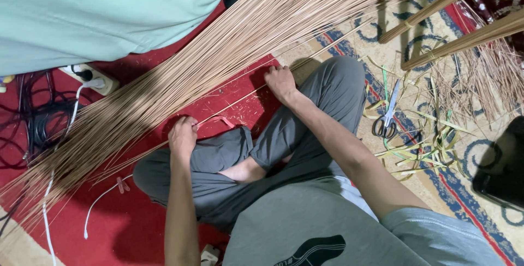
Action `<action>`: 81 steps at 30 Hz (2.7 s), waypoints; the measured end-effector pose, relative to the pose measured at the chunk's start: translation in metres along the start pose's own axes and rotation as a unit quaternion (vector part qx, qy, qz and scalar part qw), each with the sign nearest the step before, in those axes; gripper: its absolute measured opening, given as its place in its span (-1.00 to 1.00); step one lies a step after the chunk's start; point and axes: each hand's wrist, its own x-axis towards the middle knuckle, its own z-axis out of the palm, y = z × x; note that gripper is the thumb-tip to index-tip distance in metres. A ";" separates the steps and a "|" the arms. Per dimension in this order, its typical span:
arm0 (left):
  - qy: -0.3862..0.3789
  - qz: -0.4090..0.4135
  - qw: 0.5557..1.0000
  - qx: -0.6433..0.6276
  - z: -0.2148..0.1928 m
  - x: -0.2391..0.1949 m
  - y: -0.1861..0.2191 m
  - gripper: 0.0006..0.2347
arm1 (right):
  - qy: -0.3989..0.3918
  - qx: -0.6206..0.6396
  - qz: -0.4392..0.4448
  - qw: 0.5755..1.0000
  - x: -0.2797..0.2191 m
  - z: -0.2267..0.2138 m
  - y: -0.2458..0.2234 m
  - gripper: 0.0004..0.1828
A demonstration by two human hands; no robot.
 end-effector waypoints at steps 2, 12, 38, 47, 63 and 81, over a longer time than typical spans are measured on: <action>0.003 -0.005 1.000 -0.002 -0.002 -0.001 0.003 -0.88 | -0.003 -0.003 -0.004 1.000 -0.001 -0.005 0.000 -0.74; 0.010 0.020 1.000 -0.001 -0.007 -0.001 0.005 -0.90 | -0.012 -0.008 0.000 1.000 -0.003 -0.020 0.000 -0.73; 0.357 0.167 0.915 0.085 0.000 0.091 0.088 -0.78 | 0.225 0.140 -0.157 0.951 0.076 -0.047 -0.032 -0.88; 0.357 0.184 0.912 0.084 -0.002 0.098 0.088 -0.90 | 0.240 0.171 -0.162 0.942 0.080 -0.033 -0.043 -0.91; 0.416 0.287 0.863 -0.025 -0.094 -0.007 0.110 -0.83 | 0.323 0.268 -0.286 0.861 0.015 -0.114 -0.065 -0.90; 0.339 0.262 0.891 -0.148 -0.064 -0.059 0.085 -0.87 | 0.302 0.266 -0.249 0.881 -0.048 -0.161 -0.043 -0.86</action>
